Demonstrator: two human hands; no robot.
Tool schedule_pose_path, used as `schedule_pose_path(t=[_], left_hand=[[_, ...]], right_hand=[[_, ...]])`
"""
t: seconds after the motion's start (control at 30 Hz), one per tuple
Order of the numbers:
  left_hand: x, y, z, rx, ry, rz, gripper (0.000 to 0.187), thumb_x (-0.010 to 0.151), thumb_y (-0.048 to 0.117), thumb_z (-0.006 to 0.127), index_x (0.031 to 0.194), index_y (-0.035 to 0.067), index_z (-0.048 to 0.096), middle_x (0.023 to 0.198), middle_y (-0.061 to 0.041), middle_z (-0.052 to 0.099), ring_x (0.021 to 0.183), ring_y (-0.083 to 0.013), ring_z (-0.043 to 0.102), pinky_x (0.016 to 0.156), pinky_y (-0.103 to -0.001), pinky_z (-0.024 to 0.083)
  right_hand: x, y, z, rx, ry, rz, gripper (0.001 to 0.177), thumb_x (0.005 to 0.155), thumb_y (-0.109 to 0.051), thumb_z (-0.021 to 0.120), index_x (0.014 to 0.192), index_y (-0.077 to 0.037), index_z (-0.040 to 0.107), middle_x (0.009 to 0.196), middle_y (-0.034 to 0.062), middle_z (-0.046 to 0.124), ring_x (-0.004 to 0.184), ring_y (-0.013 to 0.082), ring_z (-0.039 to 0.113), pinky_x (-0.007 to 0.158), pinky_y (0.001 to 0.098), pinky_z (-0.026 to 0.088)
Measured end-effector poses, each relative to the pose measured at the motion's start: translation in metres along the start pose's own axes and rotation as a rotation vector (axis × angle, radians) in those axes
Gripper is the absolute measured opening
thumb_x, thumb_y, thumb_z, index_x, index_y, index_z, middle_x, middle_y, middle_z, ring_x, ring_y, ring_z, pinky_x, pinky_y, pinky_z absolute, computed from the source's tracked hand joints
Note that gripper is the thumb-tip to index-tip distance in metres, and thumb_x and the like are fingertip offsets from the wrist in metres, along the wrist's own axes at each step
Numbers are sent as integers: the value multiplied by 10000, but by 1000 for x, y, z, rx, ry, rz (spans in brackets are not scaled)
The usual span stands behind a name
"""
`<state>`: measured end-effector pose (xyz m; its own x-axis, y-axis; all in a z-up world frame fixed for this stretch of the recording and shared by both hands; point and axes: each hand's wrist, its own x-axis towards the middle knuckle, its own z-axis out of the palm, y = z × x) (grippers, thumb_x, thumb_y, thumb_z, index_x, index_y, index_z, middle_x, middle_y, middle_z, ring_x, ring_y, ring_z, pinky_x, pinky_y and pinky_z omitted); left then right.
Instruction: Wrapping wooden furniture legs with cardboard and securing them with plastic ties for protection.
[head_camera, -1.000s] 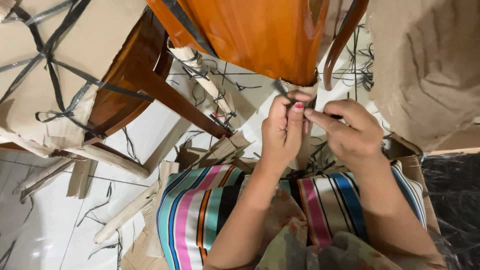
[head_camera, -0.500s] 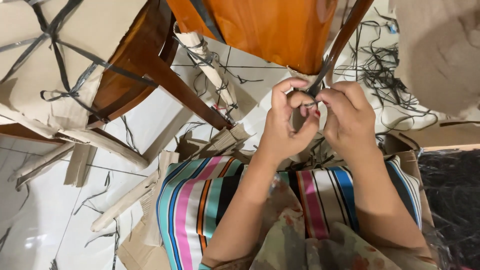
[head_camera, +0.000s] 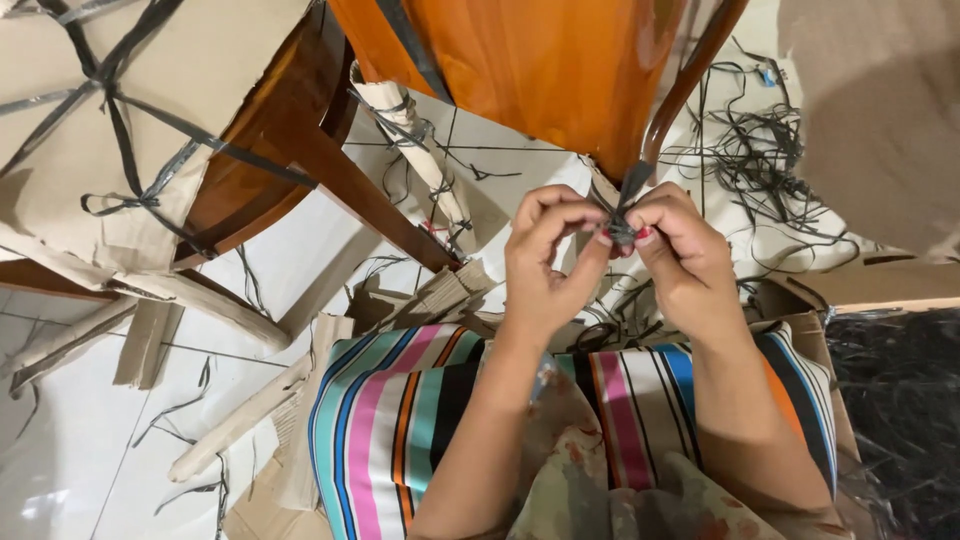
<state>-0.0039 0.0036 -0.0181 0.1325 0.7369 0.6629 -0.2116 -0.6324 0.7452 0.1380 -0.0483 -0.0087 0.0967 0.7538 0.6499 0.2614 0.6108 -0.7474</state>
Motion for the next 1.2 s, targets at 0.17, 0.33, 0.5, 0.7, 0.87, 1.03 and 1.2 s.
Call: schedule_pose_path(t=[0.17,0.33,0.5,0.7,0.87,1.03,1.2], left_hand=[[-16,1,13,-197,38,-350,181,964,195,715,1064,46,734,1095,-147,601,1021,-208,598,918,-388,534],[-28,-10,25,-517,189,-562,145,908,152,814,1009,55,772,1042,-100,681,938,-145,601,850,-318,539],[-28,23,41,-853,369,-592,124,992,174,717,981,50,719,1117,-14,595,1063,-125,581,970,-302,493],[-39,13,36,-480,445,-492,148,1009,140,682,947,6,699,1120,-47,523,1030,-111,517,961,-319,490],[-43,38,33,-262,411,-416,99,999,108,661,966,21,693,1107,-69,485,1069,-143,520,950,-323,477],[-31,48,42,-617,409,-462,150,1059,224,570,1003,95,618,1121,-13,585,1111,-98,561,943,-238,421],[-28,2,19,-827,435,-437,60,1022,85,599,1022,125,554,805,27,603,989,-176,679,955,-338,464]], right_hand=[[-2,-2,4,-126,30,-37,196,1071,103,492,929,35,609,865,119,510,851,275,533,885,419,468],[-3,4,8,-159,68,-104,187,1086,107,474,978,32,607,877,122,504,841,271,516,879,415,465],[-5,6,12,-260,92,-181,201,1073,114,473,1016,41,652,865,118,515,816,288,540,847,408,494],[-6,8,8,-392,101,-230,259,1054,169,468,1026,39,689,897,121,497,792,278,575,798,404,544],[-7,2,8,-395,117,-240,260,1045,176,477,1044,52,705,901,124,490,762,264,577,776,403,568],[-3,-4,5,-404,142,-280,203,1042,138,554,1048,56,739,897,113,533,733,237,595,748,364,567],[-5,0,-3,-450,165,-289,145,1031,141,629,1004,59,746,869,130,557,732,264,594,744,373,559]])
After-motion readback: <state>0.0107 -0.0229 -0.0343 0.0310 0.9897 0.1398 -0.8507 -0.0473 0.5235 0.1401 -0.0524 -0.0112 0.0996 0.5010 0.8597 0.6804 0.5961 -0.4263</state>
